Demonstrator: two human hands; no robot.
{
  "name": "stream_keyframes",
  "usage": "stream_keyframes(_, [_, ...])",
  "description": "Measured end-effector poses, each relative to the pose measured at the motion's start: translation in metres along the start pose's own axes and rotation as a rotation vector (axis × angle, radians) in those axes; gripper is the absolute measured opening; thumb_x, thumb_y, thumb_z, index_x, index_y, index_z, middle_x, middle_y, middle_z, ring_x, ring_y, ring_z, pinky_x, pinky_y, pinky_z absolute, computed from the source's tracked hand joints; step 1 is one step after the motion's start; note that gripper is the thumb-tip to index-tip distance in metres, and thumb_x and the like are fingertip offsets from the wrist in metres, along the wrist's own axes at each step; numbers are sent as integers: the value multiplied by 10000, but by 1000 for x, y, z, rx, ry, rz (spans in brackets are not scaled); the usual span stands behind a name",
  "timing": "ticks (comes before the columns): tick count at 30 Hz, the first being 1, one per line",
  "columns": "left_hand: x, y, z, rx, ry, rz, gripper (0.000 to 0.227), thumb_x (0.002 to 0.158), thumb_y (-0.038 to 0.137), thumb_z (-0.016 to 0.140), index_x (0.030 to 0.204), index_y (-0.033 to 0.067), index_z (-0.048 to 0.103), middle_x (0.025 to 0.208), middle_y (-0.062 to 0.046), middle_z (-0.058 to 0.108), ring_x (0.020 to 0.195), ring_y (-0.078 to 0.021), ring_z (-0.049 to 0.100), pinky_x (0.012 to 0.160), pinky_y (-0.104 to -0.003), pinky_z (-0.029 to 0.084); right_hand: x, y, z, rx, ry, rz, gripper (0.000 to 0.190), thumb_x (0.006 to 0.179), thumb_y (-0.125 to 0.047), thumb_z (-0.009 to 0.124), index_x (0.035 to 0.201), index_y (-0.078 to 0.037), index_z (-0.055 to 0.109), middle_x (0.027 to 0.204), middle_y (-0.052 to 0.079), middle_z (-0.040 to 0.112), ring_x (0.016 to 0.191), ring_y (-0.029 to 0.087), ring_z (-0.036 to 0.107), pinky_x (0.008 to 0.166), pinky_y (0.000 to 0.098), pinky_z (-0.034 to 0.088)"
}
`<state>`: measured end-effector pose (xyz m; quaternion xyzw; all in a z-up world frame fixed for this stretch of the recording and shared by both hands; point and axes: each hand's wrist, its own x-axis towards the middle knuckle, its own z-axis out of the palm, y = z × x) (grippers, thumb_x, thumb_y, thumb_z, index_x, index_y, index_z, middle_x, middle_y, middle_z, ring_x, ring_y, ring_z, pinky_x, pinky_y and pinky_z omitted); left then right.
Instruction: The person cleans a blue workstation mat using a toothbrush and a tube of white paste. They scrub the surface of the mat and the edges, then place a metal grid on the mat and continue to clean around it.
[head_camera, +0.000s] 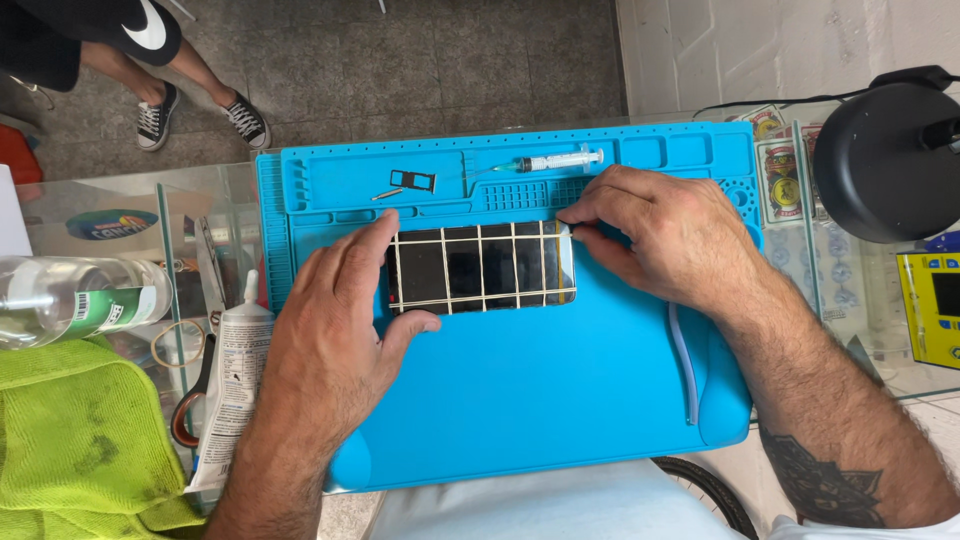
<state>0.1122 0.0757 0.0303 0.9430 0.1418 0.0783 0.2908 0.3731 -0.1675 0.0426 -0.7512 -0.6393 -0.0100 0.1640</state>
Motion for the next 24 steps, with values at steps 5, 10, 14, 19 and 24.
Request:
stream_keyframes(5, [-1, -3, 3, 36, -23, 9, 1022, 914, 445, 885, 1715, 45, 392, 1638, -199, 570, 1460, -433, 541, 1198, -582, 466, -1, 2, 4, -26, 19, 2, 161, 1054, -168, 826, 1214, -165, 816, 1158, 18, 787, 935, 209, 766, 613, 392, 589])
stream_keyframes(10, [-1, -2, 2, 50, -44, -5, 1009, 922, 439, 874, 1715, 44, 391, 1667, -195, 544, 1471, -424, 530, 1199, -588, 463, -2, 3, 7, -44, 17, -5, 168, 1052, -157, 823, 1219, -169, 811, 1136, 11, 777, 912, 203, 754, 571, 384, 577])
stream_keyframes(14, [-2, -2, 3, 55, -30, 1, 1015, 913, 437, 883, 1713, 43, 399, 1640, -197, 565, 1456, -423, 541, 1200, -573, 462, -2, 4, 7, -33, 11, 16, 166, 1043, -151, 819, 1207, -177, 819, 1127, -4, 774, 880, 190, 743, 553, 377, 557])
stream_keyframes(19, [-1, -1, 2, 51, -69, -39, 1019, 925, 456, 867, 1730, 73, 374, 1670, -190, 533, 1477, -439, 515, 1188, -602, 464, -2, 4, 8, -24, 14, 19, 165, 1041, -136, 827, 1202, -163, 816, 1123, -1, 779, 868, 188, 740, 541, 369, 547])
stream_keyframes(24, [-1, -2, 2, 38, -14, 10, 1009, 916, 446, 882, 1711, 43, 408, 1623, -205, 585, 1452, -438, 551, 1193, -582, 473, -1, 4, 8, -24, 35, 14, 137, 1043, -134, 820, 1175, -171, 814, 1108, -8, 784, 884, 184, 744, 547, 369, 544])
